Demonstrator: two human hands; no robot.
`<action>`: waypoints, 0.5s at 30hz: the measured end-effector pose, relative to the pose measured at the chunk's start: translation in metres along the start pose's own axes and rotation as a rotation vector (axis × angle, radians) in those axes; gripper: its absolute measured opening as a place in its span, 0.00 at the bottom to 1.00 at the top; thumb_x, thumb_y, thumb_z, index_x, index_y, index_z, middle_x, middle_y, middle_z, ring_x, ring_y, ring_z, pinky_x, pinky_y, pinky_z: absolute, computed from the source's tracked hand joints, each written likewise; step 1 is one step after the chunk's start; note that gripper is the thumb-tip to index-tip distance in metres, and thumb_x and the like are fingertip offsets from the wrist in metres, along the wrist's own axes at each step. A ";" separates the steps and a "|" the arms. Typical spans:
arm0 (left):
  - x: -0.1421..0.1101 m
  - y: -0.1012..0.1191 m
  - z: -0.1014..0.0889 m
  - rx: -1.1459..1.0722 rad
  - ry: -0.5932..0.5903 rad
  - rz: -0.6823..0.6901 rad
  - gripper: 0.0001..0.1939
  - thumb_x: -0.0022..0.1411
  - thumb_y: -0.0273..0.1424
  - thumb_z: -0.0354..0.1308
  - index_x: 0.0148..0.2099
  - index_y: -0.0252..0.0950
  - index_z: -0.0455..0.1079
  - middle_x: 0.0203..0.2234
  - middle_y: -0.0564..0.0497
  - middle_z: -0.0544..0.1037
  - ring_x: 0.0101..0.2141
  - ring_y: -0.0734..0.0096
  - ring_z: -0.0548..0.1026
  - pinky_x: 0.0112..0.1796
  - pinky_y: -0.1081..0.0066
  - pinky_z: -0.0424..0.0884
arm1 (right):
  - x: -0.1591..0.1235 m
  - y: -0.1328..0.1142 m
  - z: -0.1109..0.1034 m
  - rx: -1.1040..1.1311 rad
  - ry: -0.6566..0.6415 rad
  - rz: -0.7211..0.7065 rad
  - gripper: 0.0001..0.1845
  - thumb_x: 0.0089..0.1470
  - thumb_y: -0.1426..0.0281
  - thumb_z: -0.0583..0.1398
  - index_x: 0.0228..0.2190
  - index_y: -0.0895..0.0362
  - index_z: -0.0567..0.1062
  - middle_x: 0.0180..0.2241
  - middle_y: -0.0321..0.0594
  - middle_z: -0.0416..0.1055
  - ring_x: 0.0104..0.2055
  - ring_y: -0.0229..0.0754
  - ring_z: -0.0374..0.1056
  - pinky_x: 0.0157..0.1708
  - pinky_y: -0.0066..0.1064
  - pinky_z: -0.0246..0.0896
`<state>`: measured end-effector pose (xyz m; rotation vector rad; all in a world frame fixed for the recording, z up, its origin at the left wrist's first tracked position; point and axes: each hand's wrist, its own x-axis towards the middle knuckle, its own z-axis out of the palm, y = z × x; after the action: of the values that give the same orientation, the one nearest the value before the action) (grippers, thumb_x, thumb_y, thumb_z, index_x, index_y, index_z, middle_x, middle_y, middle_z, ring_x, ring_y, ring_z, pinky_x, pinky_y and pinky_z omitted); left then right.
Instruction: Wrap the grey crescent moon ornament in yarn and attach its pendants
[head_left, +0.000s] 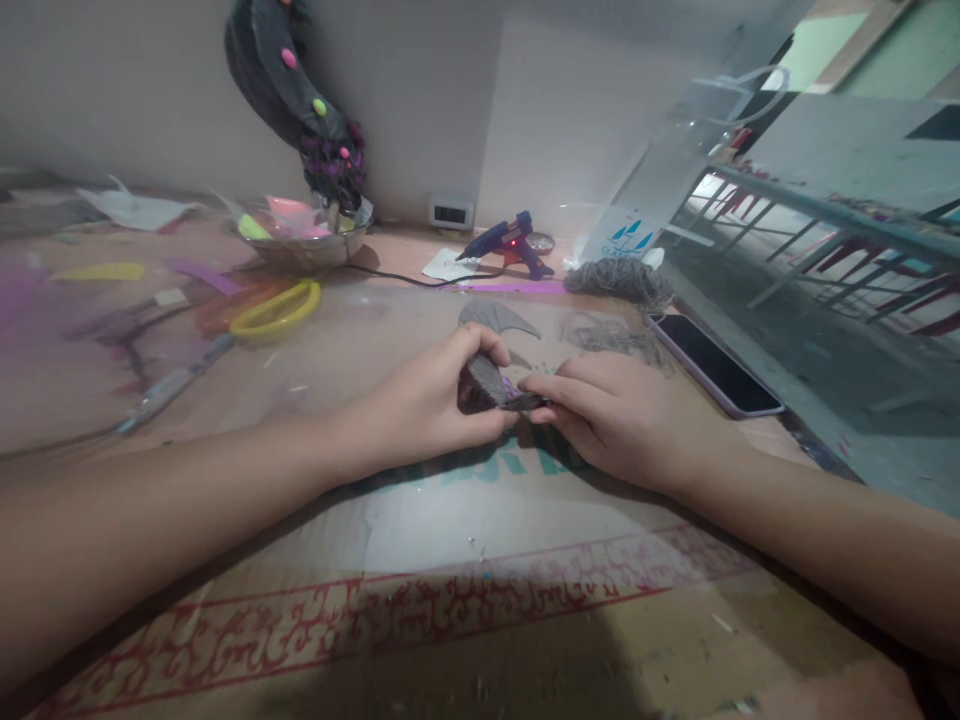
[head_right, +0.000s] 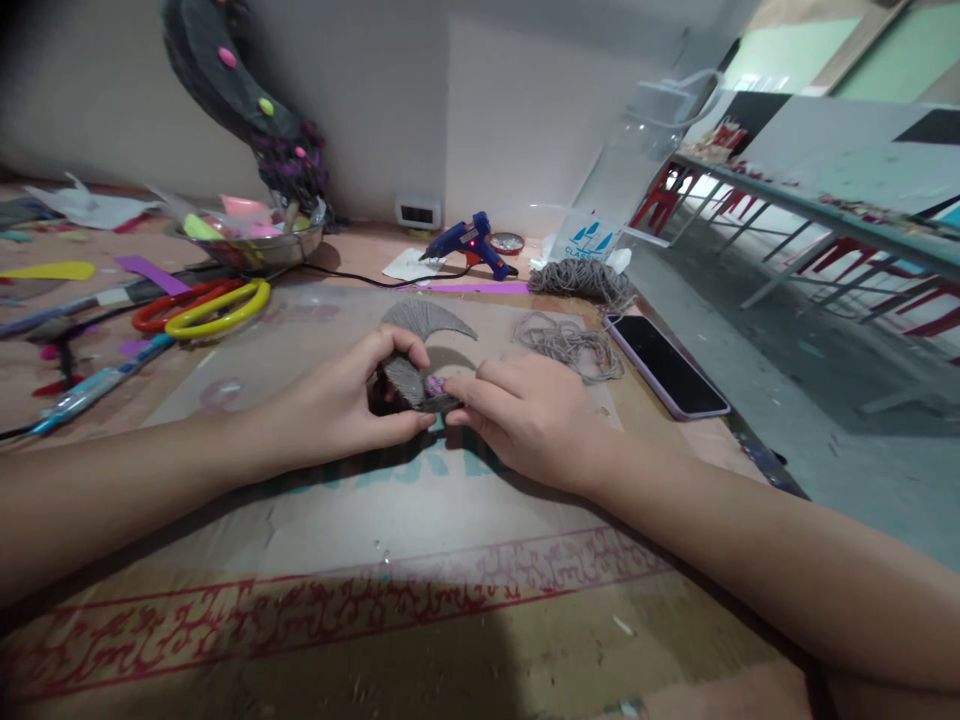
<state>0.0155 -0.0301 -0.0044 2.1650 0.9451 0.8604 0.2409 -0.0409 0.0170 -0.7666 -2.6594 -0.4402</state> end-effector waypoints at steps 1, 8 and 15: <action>0.000 0.000 0.000 -0.001 0.002 0.000 0.19 0.56 0.35 0.63 0.45 0.38 0.59 0.26 0.58 0.67 0.23 0.76 0.66 0.23 0.75 0.61 | 0.000 0.000 0.000 0.000 -0.006 0.003 0.18 0.66 0.66 0.51 0.44 0.61 0.78 0.26 0.42 0.72 0.28 0.40 0.64 0.29 0.31 0.54; 0.000 -0.001 0.000 0.014 -0.011 -0.012 0.19 0.55 0.36 0.64 0.45 0.39 0.60 0.25 0.58 0.67 0.23 0.75 0.66 0.22 0.74 0.59 | 0.000 0.000 -0.001 -0.039 0.015 -0.030 0.18 0.66 0.66 0.52 0.44 0.60 0.78 0.26 0.42 0.72 0.27 0.39 0.63 0.28 0.31 0.54; -0.001 -0.002 0.001 0.044 -0.017 -0.019 0.21 0.57 0.42 0.63 0.46 0.39 0.60 0.24 0.59 0.66 0.22 0.75 0.65 0.22 0.74 0.59 | -0.001 -0.001 0.000 -0.061 0.034 -0.054 0.18 0.66 0.66 0.52 0.43 0.61 0.79 0.24 0.41 0.71 0.26 0.39 0.62 0.27 0.32 0.52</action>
<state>0.0148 -0.0297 -0.0063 2.1938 0.9827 0.8181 0.2414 -0.0417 0.0162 -0.7001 -2.6510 -0.5464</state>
